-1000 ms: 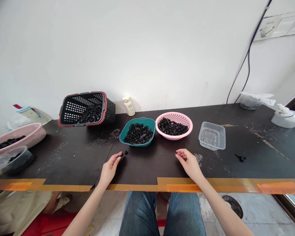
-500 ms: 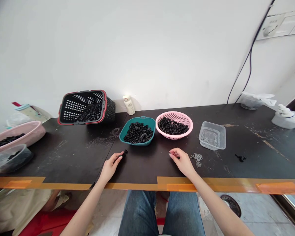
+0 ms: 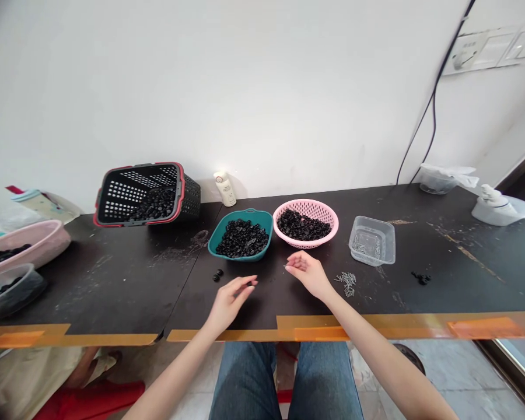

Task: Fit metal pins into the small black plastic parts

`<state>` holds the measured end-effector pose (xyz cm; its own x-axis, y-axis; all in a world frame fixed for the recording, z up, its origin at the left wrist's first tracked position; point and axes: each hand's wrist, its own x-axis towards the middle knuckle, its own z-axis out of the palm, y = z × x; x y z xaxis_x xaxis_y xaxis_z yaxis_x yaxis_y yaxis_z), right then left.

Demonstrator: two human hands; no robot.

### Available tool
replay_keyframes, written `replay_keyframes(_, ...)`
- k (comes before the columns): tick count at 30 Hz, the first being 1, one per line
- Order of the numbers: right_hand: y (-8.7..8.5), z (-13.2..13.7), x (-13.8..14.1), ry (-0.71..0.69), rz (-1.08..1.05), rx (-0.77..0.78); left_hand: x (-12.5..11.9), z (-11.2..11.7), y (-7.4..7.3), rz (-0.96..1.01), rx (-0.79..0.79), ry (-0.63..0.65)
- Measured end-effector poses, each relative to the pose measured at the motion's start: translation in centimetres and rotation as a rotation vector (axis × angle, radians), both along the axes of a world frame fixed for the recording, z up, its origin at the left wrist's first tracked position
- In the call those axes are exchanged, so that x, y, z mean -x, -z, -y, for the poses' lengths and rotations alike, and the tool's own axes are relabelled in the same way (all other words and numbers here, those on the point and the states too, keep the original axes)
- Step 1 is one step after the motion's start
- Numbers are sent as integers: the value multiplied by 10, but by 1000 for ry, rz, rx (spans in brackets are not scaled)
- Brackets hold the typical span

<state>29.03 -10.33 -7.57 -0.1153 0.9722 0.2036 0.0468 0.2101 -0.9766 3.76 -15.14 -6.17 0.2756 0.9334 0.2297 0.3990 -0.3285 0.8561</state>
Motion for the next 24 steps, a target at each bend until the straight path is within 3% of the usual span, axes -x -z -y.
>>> replay_keyframes(3,-14,-17,12,13,-9,-97,-46,-30,7,284,220,122)
replay_keyframes(6,-13,-26,16,79,12,-159,-73,-65,19,404,211,74)
replay_keyframes(9,-4,-28,14,106,56,-166,-80,-83,29,422,213,85)
replay_keyframes(13,2,-28,10,96,99,-169,-77,-82,35,476,290,152)
replay_keyframes(24,-4,-25,9,58,265,-219,-83,-75,36,738,508,133)
